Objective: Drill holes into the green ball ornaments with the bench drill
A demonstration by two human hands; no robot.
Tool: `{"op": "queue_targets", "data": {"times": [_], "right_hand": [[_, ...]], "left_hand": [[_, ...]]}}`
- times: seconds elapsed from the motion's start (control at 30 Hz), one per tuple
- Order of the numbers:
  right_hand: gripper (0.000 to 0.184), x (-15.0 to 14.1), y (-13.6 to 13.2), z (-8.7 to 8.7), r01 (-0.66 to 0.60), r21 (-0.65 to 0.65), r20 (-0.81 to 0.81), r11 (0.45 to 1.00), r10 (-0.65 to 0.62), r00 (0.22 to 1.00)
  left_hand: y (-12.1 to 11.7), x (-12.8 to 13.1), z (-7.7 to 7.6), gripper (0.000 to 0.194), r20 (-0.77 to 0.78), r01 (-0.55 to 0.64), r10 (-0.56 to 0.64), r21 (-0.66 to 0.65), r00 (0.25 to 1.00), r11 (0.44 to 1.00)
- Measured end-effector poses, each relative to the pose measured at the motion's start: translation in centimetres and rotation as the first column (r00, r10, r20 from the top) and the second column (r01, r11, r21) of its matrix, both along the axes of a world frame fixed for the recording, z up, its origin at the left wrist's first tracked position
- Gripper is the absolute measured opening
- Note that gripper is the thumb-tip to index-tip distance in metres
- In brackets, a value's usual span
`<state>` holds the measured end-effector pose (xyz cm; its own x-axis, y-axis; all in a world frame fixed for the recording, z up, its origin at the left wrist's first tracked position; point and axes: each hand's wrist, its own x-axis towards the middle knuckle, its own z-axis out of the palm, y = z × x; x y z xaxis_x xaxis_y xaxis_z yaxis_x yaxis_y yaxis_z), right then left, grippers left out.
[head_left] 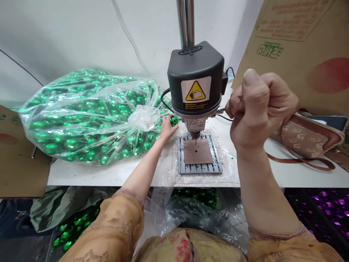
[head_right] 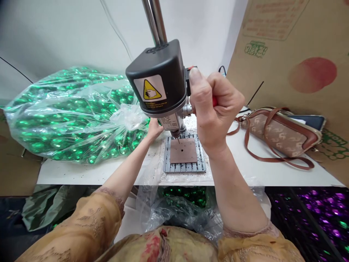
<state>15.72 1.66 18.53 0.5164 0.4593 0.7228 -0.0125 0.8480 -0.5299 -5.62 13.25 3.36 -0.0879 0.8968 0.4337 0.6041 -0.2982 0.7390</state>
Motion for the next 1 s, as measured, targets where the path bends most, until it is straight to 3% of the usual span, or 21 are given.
{"op": "queue_targets", "data": {"times": [0.13,0.27,0.33,0.4,0.5,0.6,0.77,0.87,1.0], "right_hand": [[0.049,0.1,0.2,-0.2,-0.027,0.033,-0.011,0.999,0.027,1.000],[0.052,0.0,0.1,-0.2,-0.018,0.027,-0.026,0.999,0.019,0.999],[0.053,-0.1,0.1,-0.1,-0.023,0.024,-0.029,0.999,0.024,0.999],[0.054,-0.1,0.0,-0.1,-0.027,0.013,-0.022,1.000,0.027,0.999],[0.052,0.0,-0.1,-0.1,-0.025,0.007,-0.007,1.000,0.025,1.000],[0.051,0.0,-0.1,-0.1,-0.045,0.038,-0.017,0.998,0.046,0.999],[0.052,0.0,0.1,-0.1,-0.075,0.071,-0.032,0.995,0.077,0.996],[0.052,0.0,0.1,-0.3,-0.075,0.055,-0.026,0.996,0.077,0.997],[0.052,0.1,0.1,-0.5,-0.087,0.038,-0.025,0.995,0.088,0.996]], "left_hand": [[-3.6,-0.8,0.2,0.044,0.321,0.118,-0.084,-0.088,0.943,0.989],[-7.7,-0.4,0.2,0.048,0.691,0.347,-0.128,-0.187,0.711,0.919],[-9.2,0.0,0.1,0.048,0.781,0.424,-0.102,-0.219,0.615,0.879],[-10.3,0.5,0.0,0.051,0.813,0.456,-0.070,-0.250,0.578,0.854],[-11.3,1.2,-0.3,0.055,0.819,0.460,-0.034,-0.287,0.573,0.840],[-11.8,1.8,-0.5,0.057,0.814,0.417,-0.014,-0.282,0.580,0.864],[-11.7,3.1,-1.3,0.062,0.691,0.245,-0.043,-0.196,0.722,0.949],[-11.5,4.0,-1.9,0.063,0.639,0.240,-0.063,-0.194,0.767,0.951],[-11.5,4.7,-2.7,0.063,0.633,0.270,-0.094,-0.189,0.769,0.944]]}}
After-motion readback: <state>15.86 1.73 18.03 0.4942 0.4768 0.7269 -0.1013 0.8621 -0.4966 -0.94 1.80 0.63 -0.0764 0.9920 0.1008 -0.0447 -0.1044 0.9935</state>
